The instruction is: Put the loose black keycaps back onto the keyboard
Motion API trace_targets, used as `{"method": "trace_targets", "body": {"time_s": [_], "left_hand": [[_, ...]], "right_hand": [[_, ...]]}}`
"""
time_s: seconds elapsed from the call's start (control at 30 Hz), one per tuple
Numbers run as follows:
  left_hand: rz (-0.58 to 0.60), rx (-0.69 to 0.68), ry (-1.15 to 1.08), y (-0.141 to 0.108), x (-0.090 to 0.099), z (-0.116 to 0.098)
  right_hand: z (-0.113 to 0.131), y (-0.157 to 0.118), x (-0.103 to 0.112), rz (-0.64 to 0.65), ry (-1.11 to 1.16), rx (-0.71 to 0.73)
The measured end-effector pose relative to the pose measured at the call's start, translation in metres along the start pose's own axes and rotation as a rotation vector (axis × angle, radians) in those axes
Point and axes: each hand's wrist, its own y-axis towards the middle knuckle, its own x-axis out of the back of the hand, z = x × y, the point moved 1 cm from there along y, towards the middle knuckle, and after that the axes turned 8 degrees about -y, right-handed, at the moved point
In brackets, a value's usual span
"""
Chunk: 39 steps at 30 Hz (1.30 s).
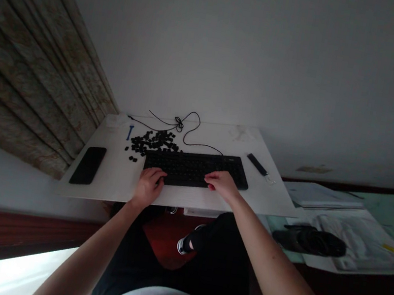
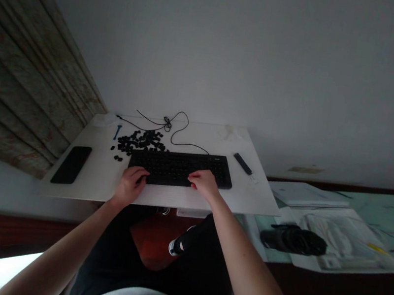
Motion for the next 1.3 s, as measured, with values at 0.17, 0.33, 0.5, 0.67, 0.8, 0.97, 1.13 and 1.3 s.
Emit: {"method": "trace_targets", "body": {"time_s": [0.17,0.33,0.5,0.67,0.8,0.97,1.13,1.3], "left_hand": [[0.185,-0.166,-0.007,0.012,-0.036,-0.029],[0.264,-0.202,-0.012,0.026,-0.063,-0.044],[0.272,-0.201,0.014,0.028,-0.077,-0.048],[0.291,-0.21,-0.002,0.024,-0.077,-0.047],[0.313,-0.201,0.011,0.023,-0.076,-0.048],[0.314,-0.198,0.02,0.022,-0.076,-0.047],[0.328,-0.205,0.059,0.023,-0.075,-0.049],[0.36,-0.23,0.105,0.025,-0.073,-0.053]], "right_hand": [[0.004,0.003,-0.002,0.03,0.075,-0.068],[0.005,0.0,-0.003,0.011,0.146,-0.073],[0.005,0.001,-0.004,0.01,0.103,-0.043],[0.003,0.005,-0.003,0.028,-0.018,0.014],[0.006,0.005,-0.001,0.039,-0.025,-0.003],[0.012,0.0,-0.001,0.037,-0.01,-0.047],[0.015,-0.001,-0.003,-0.013,-0.087,-0.048],[0.014,0.001,-0.004,-0.039,-0.135,-0.049]]}}
